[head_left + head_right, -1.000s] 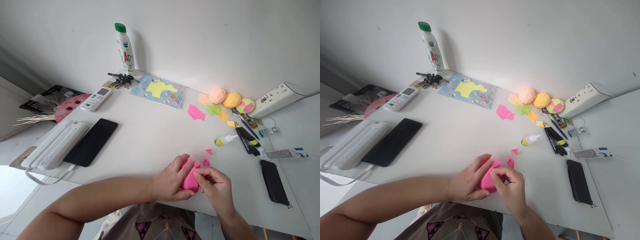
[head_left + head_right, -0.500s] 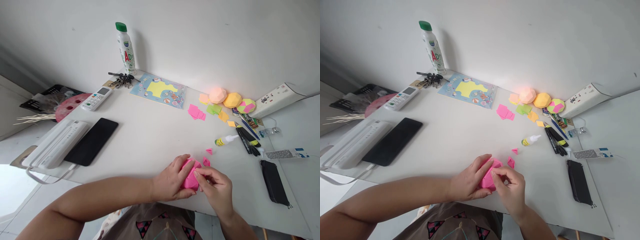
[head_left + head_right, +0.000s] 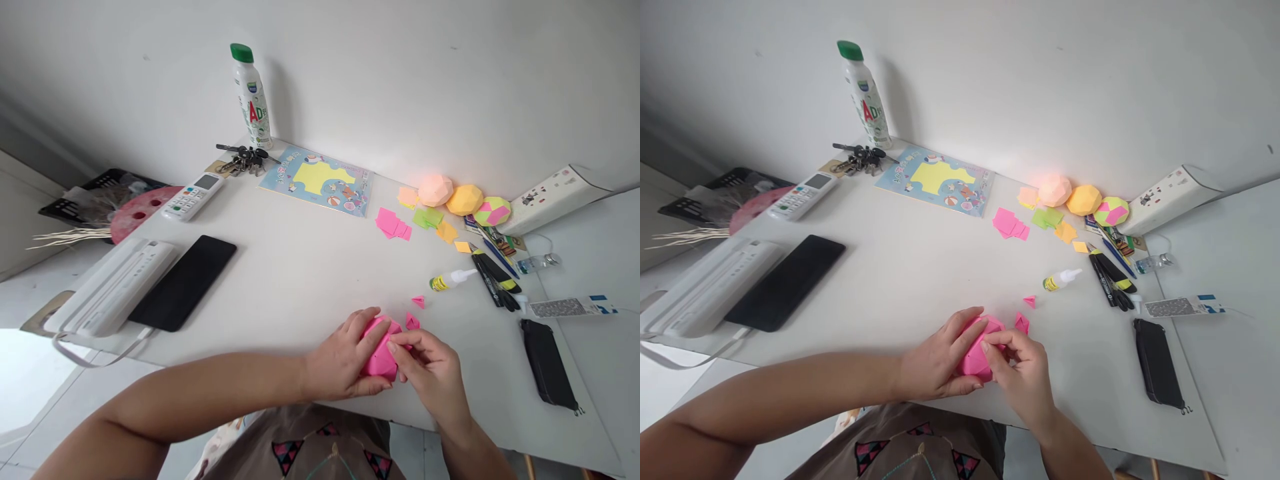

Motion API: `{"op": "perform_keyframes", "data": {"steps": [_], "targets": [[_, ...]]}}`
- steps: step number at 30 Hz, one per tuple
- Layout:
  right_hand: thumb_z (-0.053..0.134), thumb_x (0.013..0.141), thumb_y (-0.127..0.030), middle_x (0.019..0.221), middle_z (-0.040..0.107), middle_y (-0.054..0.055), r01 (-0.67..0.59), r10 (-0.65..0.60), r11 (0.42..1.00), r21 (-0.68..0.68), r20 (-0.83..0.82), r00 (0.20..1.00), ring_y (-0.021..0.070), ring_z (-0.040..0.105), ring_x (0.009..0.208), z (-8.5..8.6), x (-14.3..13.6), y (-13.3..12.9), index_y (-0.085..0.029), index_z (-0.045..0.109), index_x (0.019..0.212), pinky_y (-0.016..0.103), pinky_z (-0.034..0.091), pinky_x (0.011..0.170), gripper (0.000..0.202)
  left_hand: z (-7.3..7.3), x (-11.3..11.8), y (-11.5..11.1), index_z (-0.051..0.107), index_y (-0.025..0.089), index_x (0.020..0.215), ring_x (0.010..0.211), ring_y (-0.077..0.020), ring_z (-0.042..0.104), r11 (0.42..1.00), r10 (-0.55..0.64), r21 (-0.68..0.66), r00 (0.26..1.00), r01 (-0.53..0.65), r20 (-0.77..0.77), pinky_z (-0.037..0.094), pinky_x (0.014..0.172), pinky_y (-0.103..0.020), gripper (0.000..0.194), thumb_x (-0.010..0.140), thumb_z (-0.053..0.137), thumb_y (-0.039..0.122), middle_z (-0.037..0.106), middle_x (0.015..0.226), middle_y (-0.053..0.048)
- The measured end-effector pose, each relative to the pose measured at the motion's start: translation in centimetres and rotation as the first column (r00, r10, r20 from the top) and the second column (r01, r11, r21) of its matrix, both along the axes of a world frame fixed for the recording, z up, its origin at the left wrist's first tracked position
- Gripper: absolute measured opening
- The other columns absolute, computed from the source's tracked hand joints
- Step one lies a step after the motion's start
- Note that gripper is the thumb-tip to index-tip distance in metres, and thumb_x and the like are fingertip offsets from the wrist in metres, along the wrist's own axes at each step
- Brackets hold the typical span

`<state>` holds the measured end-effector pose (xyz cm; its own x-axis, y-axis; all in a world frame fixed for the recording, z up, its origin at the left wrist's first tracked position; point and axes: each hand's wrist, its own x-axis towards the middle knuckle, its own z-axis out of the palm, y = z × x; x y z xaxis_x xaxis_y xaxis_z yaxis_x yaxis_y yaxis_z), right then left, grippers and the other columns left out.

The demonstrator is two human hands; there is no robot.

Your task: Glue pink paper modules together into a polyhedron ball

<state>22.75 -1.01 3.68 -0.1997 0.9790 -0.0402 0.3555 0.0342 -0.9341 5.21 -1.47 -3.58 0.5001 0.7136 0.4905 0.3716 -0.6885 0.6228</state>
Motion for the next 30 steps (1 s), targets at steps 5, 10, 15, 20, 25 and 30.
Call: {"op": "perform_keyframes", "data": {"steps": [5, 10, 15, 20, 25, 30], "targets": [[0.068, 0.082, -0.026, 0.051, 0.057, -0.003, -0.014, 0.013, 1.000, 0.023, 0.045, 0.999, 0.0096, 0.050, 0.041, 0.1, 0.0, 0.1, -0.019, 0.070, 0.075, 0.021, 0.042, 0.039, 0.010, 0.1, 0.0, 0.1, -0.003, 0.015, 0.151, 0.129, -0.0416, 0.038, 1.000, 0.003, 0.005, 1.000, -0.003, 0.005, 0.047, 0.095, -0.058, 0.082, 0.094, 0.032, 0.062, 0.039, 0.132, -0.027], [0.068, 0.082, -0.026, 0.053, 0.059, -0.002, -0.012, 0.008, 0.998, 0.061, 0.064, 0.998, 0.0094, 0.047, 0.042, -0.2, -0.1, 0.1, -0.019, 0.072, 0.075, 0.021, 0.041, 0.039, 0.010, 0.1, 0.0, 0.1, 0.002, 0.015, 0.151, 0.128, -0.0409, 0.040, 1.000, 0.000, -0.018, 1.000, -0.001, -0.006, 0.047, 0.096, -0.058, 0.081, 0.093, 0.030, 0.064, 0.040, 0.132, -0.027], [0.068, 0.082, -0.025, 0.053, 0.059, -0.003, 0.011, -0.015, 0.997, 0.071, 0.049, 0.999, 0.0090, 0.046, 0.042, -0.2, -0.2, -0.1, -0.020, 0.072, 0.075, 0.021, 0.040, 0.039, 0.010, 0.0, 0.0, 0.1, -0.001, 0.016, 0.152, 0.131, -0.0407, 0.038, 1.000, -0.007, -0.022, 1.000, 0.006, -0.018, 0.045, 0.098, -0.058, 0.083, 0.092, 0.030, 0.066, 0.037, 0.136, -0.028], [0.068, 0.082, -0.028, 0.052, 0.057, -0.003, 0.022, -0.022, 1.000, 0.018, 0.011, 1.000, 0.0087, 0.045, 0.042, -0.3, -0.1, 0.1, -0.019, 0.071, 0.077, 0.020, 0.040, 0.040, 0.011, -0.1, -0.1, 0.2, -0.005, 0.018, 0.153, 0.130, -0.0415, 0.037, 0.999, -0.030, -0.017, 0.999, 0.030, -0.013, 0.041, 0.100, -0.062, 0.087, 0.091, 0.030, 0.068, 0.030, 0.143, -0.029], [0.061, 0.088, -0.039, 0.056, 0.059, -0.002, 0.002, -0.002, 0.997, -0.081, -0.007, 1.000, 0.0106, 0.051, 0.045, 0.2, 0.2, 0.5, -0.018, 0.071, 0.092, 0.022, 0.047, 0.044, 0.023, 0.1, -0.6, 0.2, -0.005, 0.021, 0.153, 0.132, -0.0390, 0.035, 0.998, -0.059, -0.026, 0.997, 0.060, 0.042, 0.041, 0.101, -0.059, 0.080, 0.094, 0.030, 0.063, 0.033, 0.139, -0.025], [0.062, 0.089, -0.039, 0.096, 0.072, 0.008, -0.109, 0.105, 0.990, -0.092, -0.049, 0.993, 0.0169, 0.068, 0.077, 0.2, 1.0, 0.7, -0.023, 0.064, 0.112, 0.026, 0.058, 0.068, 0.028, 0.1, -1.1, 0.3, -0.004, 0.024, 0.153, 0.124, -0.0374, 0.041, 0.997, -0.041, -0.065, 0.998, 0.044, 0.043, 0.047, 0.095, -0.055, 0.080, 0.093, 0.030, 0.065, 0.034, 0.132, -0.022]]}}
